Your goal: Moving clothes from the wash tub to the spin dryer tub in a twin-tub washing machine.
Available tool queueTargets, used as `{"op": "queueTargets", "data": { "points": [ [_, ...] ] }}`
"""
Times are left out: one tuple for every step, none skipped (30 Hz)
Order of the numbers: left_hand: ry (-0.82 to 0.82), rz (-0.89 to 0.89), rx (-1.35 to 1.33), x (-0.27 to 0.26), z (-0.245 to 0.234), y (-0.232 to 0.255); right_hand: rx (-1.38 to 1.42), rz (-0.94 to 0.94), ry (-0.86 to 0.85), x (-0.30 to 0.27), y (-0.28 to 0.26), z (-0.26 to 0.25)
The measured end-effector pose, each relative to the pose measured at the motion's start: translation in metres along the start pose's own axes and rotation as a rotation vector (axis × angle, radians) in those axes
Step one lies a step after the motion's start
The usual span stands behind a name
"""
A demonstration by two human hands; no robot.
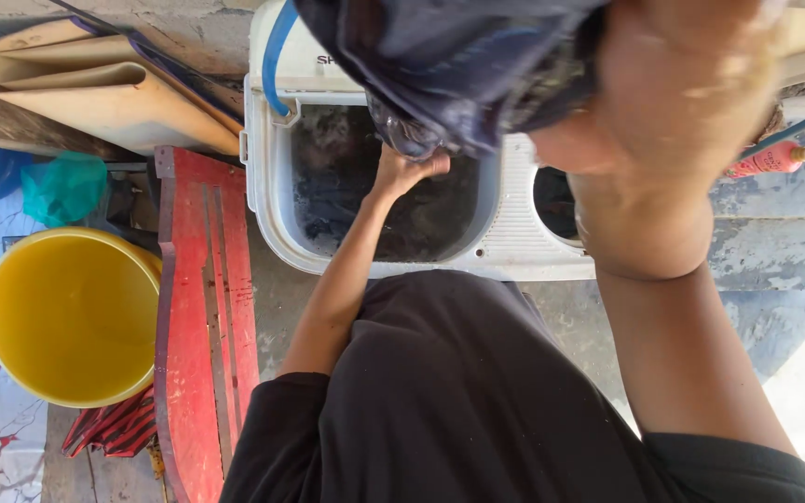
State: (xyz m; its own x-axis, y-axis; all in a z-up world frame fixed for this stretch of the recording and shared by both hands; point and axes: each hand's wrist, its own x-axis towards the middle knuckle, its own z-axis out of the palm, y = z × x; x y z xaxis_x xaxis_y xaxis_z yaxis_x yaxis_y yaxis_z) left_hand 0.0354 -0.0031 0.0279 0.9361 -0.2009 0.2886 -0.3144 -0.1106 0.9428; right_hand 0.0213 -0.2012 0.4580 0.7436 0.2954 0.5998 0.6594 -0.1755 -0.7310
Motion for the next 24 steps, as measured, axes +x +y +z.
{"op": "queueTargets", "data": {
  "points": [
    [0.149, 0.039, 0.170, 0.006, 0.008, -0.009, -0.170, -0.089, -0.010, -0.003, 0.004, -0.011],
    [0.297, 0.081, 0.341, 0.011, 0.015, -0.018, -0.338, -0.178, -0.024, -0.005, 0.008, -0.022],
    [0.299, 0.072, 0.338, -0.004, 0.016, -0.041, -0.336, -0.172, -0.031, -0.004, 0.030, -0.022],
    [0.334, -0.155, -0.034, -0.020, 0.016, -0.063, -0.381, -0.316, -0.048, -0.003, 0.052, -0.022],
    [0.348, -0.361, -0.403, -0.024, 0.010, -0.087, -0.416, -0.475, -0.049, 0.003, 0.074, -0.022],
    [0.349, -0.352, -0.400, -0.017, -0.005, -0.043, -0.416, -0.484, -0.045, 0.002, 0.102, -0.011],
    [0.397, -0.390, -0.580, -0.015, -0.020, 0.001, -0.124, -0.315, -0.154, -0.001, 0.129, 0.000],
    [0.446, -0.425, -0.760, -0.012, -0.033, 0.045, 0.167, -0.141, -0.260, -0.003, 0.157, 0.012],
    [0.450, -0.439, -0.757, -0.009, -0.041, 0.056, 0.175, -0.130, -0.260, -0.011, 0.169, 0.025],
    [0.550, -0.603, -0.900, -0.005, -0.048, 0.066, 0.129, 0.063, -0.403, -0.020, 0.181, 0.040],
    [0.653, -0.759, -1.041, 0.002, -0.058, 0.076, 0.084, 0.245, -0.551, -0.026, 0.193, 0.055],
    [0.663, -0.765, -1.037, 0.004, -0.062, 0.084, 0.094, 0.248, -0.556, -0.045, 0.217, 0.069],
    [0.712, -0.666, -1.089, 0.008, -0.066, 0.092, -0.190, 0.331, -0.704, -0.063, 0.241, 0.084],
    [0.759, -0.564, -1.139, 0.011, -0.070, 0.100, -0.475, 0.407, -0.849, -0.081, 0.264, 0.099],
    [0.774, -0.563, -1.134, 0.009, -0.076, 0.093, -0.466, 0.401, -0.858, -0.103, 0.276, 0.104],
    [0.779, -0.540, -1.208, 0.006, -0.083, 0.085, -0.594, 0.420, -0.982, -0.125, 0.288, 0.109],
    [0.784, -0.509, -1.279, 0.005, -0.092, 0.078, -0.724, 0.431, -1.100, -0.144, 0.300, 0.116],
    [0.798, -0.502, -1.270, 0.009, -0.090, 0.096, -0.715, 0.417, -1.105, -0.151, 0.283, 0.130],
    [0.898, -0.545, -1.307, 0.016, -0.085, 0.112, -0.574, 0.523, -1.129, -0.159, 0.265, 0.140],
    [1.000, -0.587, -1.342, 0.023, -0.080, 0.128, -0.431, 0.626, -1.148, -0.168, 0.247, 0.149],
    [1.001, -0.584, -1.343, 0.023, -0.075, 0.135, -0.432, 0.623, -1.149, -0.176, 0.248, 0.166],
    [0.978, -0.528, -1.274, 0.023, -0.071, 0.142, -0.333, 0.523, -0.925, -0.186, 0.248, 0.183],
    [0.961, -0.478, -1.202, 0.018, -0.066, 0.150, -0.230, 0.422, -0.707, -0.198, 0.246, 0.202],
    [0.970, -0.479, -1.200, 0.018, -0.068, 0.162, -0.226, 0.423, -0.714, -0.203, 0.247, 0.206]
  ]
}}
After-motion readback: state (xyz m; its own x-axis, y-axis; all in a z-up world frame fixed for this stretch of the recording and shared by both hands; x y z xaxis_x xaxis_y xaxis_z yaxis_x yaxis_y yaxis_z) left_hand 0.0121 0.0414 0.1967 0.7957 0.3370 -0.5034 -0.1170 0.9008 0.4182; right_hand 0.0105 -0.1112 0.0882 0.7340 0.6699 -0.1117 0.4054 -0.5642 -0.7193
